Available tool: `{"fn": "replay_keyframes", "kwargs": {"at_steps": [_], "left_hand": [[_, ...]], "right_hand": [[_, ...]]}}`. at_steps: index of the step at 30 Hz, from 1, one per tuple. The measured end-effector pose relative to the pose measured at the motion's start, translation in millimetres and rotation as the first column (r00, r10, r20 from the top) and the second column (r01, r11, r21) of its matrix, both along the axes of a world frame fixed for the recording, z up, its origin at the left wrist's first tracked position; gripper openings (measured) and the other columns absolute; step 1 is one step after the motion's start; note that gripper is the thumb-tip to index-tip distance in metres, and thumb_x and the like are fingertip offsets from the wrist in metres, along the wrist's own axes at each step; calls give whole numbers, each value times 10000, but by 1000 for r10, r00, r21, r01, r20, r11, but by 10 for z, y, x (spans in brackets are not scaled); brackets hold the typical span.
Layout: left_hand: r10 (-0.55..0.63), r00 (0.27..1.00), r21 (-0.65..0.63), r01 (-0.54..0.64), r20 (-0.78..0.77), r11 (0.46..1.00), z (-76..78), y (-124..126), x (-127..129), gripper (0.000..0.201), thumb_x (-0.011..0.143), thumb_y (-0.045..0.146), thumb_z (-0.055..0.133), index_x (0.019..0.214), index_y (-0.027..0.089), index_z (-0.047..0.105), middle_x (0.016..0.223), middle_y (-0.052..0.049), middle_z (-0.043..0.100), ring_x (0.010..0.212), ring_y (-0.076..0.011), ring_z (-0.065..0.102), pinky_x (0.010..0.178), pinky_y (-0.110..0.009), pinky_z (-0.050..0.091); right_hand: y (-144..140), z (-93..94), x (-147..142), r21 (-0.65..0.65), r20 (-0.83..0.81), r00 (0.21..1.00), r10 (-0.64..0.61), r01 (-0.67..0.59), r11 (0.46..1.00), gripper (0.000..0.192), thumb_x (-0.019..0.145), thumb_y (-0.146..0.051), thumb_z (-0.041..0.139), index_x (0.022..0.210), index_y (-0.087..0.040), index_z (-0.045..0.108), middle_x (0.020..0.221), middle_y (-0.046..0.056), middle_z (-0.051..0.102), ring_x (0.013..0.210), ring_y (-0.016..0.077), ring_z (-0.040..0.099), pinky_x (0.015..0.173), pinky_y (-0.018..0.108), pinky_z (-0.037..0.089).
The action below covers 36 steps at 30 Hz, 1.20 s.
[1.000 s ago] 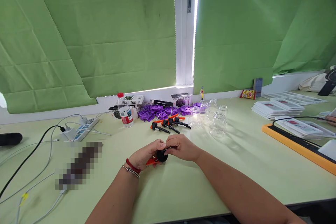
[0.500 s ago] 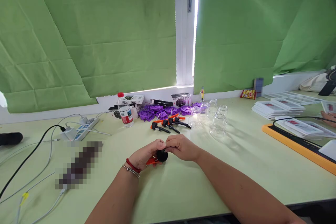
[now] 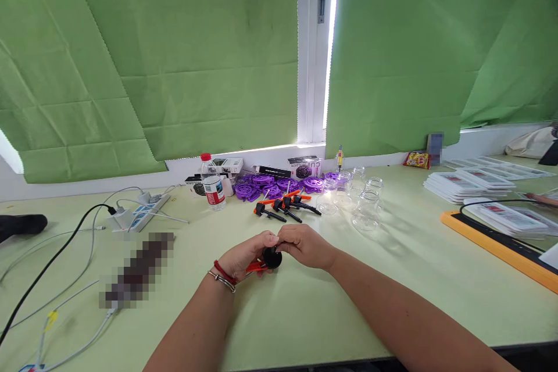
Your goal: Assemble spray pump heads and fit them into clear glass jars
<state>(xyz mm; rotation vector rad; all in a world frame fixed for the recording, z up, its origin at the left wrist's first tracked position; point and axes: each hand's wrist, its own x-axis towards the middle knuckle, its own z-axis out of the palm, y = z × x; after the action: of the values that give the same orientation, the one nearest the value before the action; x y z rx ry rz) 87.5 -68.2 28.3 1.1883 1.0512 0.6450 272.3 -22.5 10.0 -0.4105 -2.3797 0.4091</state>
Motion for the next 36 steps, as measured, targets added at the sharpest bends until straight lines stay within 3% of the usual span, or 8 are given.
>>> {"fn": "replay_keyframes", "kwargs": {"at_steps": [7, 14, 21, 30, 36], "left_hand": [[-19, 1000, 11, 19, 16, 1000, 7, -4, -3, 380, 716, 556, 557, 815, 193, 500, 690, 7, 543, 568, -137, 538, 442, -223, 301], [-23, 1000, 1, 23, -2, 1000, 20, -11, -12, 378, 725, 550, 560, 844, 197, 497, 690, 6, 550, 582, -142, 539, 447, -227, 297], [-23, 1000, 10, 23, 3, 1000, 18, -10, -7, 371, 721, 545, 561, 821, 196, 484, 697, 11, 539, 572, -139, 536, 458, -232, 307], [-8, 1000, 7, 8, -14, 1000, 56, -24, 25, 384, 687, 545, 576, 808, 199, 462, 669, 12, 534, 566, -138, 533, 446, -218, 306], [-16, 1000, 8, 16, -12, 1000, 49, -18, 23, 385, 694, 544, 568, 837, 196, 484, 686, 6, 543, 560, -135, 531, 432, -215, 300]], "right_hand": [[-33, -5, 9, -128, -35, 998, 57, -61, 990, 154, 858, -162, 502, 866, -177, 655, 739, 28, 611, 673, 123, 547, 650, 232, 436], [-80, 15, 7, -220, -60, 998, 17, -30, 975, 124, 846, -174, 524, 783, -162, 630, 713, 16, 576, 635, 110, 512, 610, 220, 418], [-89, -20, -1, -168, -42, 998, -41, 34, 985, 129, 865, -200, 511, 774, -165, 595, 688, 3, 554, 640, 113, 494, 611, 223, 390], [-92, -31, 17, -70, -25, 1000, 12, -14, 997, 182, 902, -166, 411, 823, -172, 575, 770, 41, 577, 706, 137, 509, 662, 246, 414], [-68, -13, 26, -44, 3, 1000, -1, 1, 999, 174, 897, -194, 449, 787, -172, 582, 727, 29, 566, 671, 130, 507, 633, 236, 407]]}}
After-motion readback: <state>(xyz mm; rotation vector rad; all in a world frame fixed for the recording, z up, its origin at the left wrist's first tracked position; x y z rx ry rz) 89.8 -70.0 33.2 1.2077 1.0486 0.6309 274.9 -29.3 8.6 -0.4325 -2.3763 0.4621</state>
